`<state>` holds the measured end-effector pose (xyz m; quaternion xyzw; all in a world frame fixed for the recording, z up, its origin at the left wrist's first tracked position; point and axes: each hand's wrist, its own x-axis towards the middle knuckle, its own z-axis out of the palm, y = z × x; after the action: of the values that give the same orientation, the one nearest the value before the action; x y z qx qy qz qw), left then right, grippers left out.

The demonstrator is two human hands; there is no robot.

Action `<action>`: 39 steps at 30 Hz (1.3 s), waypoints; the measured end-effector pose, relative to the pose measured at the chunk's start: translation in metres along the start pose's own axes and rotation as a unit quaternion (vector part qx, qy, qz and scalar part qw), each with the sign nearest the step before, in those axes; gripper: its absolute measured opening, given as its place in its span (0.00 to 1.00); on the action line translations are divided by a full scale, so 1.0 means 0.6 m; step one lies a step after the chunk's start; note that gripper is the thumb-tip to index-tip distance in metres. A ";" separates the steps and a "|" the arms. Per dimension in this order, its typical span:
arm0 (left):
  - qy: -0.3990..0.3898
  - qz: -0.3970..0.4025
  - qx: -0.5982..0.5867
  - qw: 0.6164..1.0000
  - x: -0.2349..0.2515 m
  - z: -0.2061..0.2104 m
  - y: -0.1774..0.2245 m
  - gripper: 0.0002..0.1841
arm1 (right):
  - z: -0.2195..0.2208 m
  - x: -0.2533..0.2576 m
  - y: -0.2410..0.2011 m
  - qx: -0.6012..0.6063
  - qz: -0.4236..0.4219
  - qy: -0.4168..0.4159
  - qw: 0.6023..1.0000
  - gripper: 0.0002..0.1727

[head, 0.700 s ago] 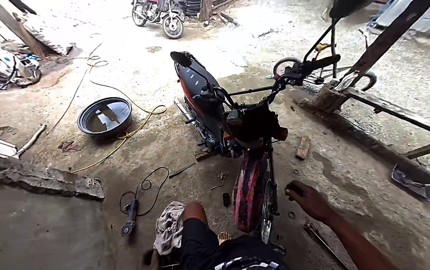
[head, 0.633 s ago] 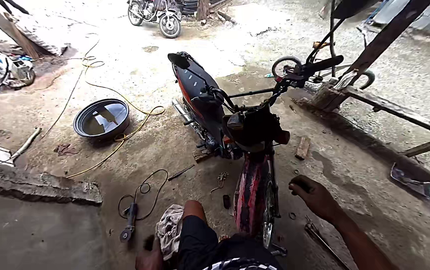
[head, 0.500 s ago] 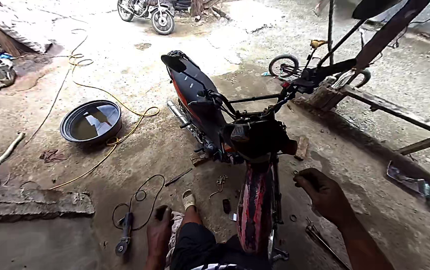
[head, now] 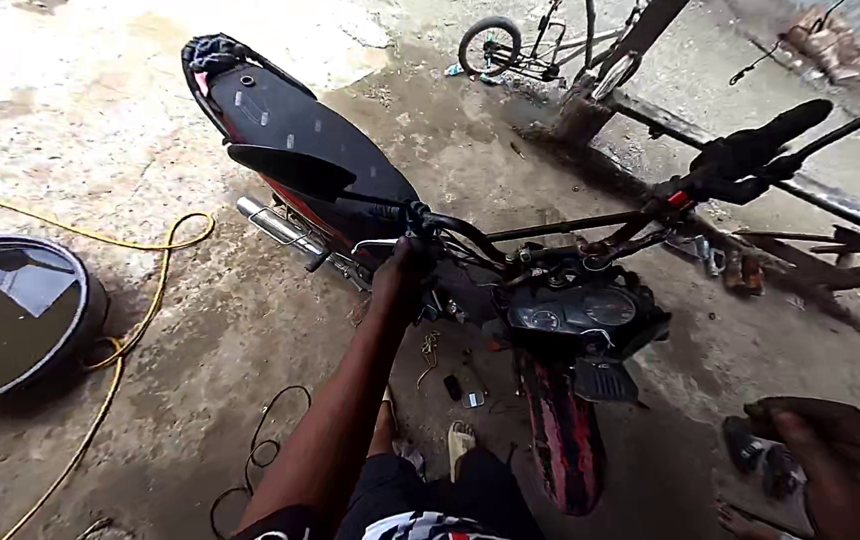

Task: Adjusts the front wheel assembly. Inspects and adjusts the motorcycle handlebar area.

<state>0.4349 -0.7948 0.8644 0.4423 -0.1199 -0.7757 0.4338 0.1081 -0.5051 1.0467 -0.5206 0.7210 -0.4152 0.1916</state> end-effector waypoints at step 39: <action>-0.059 0.041 0.062 0.996 -0.014 -0.042 -0.015 0.21 | 0.508 0.355 -0.122 -0.523 -0.025 -0.488 0.698 0.17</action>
<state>0.4516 -0.7779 0.8498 0.4164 -0.2109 -0.7734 0.4289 0.2851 -0.8288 0.9610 -0.6844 0.6141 0.3364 0.2031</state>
